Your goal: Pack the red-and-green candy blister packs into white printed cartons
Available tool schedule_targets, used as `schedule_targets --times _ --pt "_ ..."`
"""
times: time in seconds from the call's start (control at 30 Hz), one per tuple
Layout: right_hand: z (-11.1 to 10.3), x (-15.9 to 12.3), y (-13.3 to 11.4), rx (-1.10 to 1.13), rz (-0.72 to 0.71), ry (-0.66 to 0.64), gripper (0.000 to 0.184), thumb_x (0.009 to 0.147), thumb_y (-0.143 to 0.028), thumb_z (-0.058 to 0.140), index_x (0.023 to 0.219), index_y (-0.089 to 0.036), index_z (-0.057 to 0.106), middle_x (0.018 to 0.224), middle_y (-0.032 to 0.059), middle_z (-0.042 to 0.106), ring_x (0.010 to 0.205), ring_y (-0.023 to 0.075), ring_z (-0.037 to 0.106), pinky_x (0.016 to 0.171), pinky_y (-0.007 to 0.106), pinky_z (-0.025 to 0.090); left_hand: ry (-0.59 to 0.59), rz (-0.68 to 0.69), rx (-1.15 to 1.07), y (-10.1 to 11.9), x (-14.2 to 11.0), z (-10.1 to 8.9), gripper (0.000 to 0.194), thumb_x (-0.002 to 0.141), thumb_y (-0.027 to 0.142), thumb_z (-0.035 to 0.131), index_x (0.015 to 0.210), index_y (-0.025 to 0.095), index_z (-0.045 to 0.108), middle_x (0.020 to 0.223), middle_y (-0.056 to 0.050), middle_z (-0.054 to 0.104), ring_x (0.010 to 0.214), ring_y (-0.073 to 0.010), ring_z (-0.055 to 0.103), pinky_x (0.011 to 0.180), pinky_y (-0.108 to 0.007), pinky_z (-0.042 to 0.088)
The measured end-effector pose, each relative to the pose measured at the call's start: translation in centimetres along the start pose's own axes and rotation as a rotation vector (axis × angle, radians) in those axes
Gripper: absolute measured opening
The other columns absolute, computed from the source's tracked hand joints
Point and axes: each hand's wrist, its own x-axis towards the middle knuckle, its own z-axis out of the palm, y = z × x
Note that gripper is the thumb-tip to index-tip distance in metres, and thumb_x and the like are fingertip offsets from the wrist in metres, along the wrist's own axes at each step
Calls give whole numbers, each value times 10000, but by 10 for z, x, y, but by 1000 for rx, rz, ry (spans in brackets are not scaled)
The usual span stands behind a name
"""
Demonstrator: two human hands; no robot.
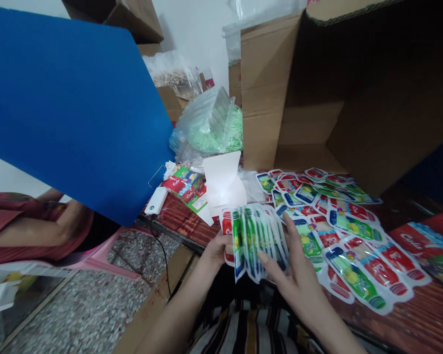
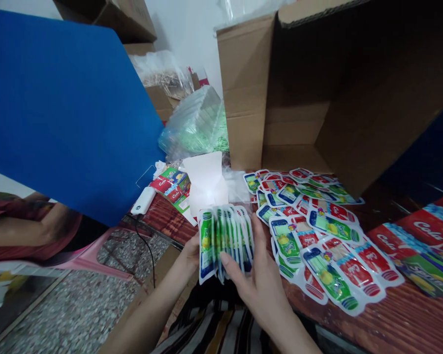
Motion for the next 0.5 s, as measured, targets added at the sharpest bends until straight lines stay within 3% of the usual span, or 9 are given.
schedule_targets --times 0.13,0.3,0.43,0.5 --pt "-6 8 18 183 129 -145 921 839 -536 573 1521 -209 47 1567 134 189 1420 283 248 1132 490 280 44 18 131 10 -22 20 511 512 162 816 999 122 669 862 -85 729 750 -245 688 713 -348 547" --pt "-14 47 -3 424 283 -301 929 783 -493 662 1508 -316 108 1576 54 193 1402 277 299 1111 434 350 179 139 150 47 -40 45 553 538 181 844 1053 122 649 933 -95 735 785 -246 699 735 -367 571" --pt "-4 118 -24 574 188 -351 905 770 -397 698 1491 -340 153 1558 37 251 1340 251 409 1056 409 431 192 199 163 103 -8 46 587 496 117 856 1046 106 651 906 -102 741 761 -258 708 754 -413 585" --pt "10 155 -22 584 171 -355 872 765 -338 692 1482 -302 196 1521 74 331 1278 248 478 1029 410 454 225 79 147 126 18 41 531 522 55 815 1025 92 648 834 -97 744 727 -251 712 743 -408 590"
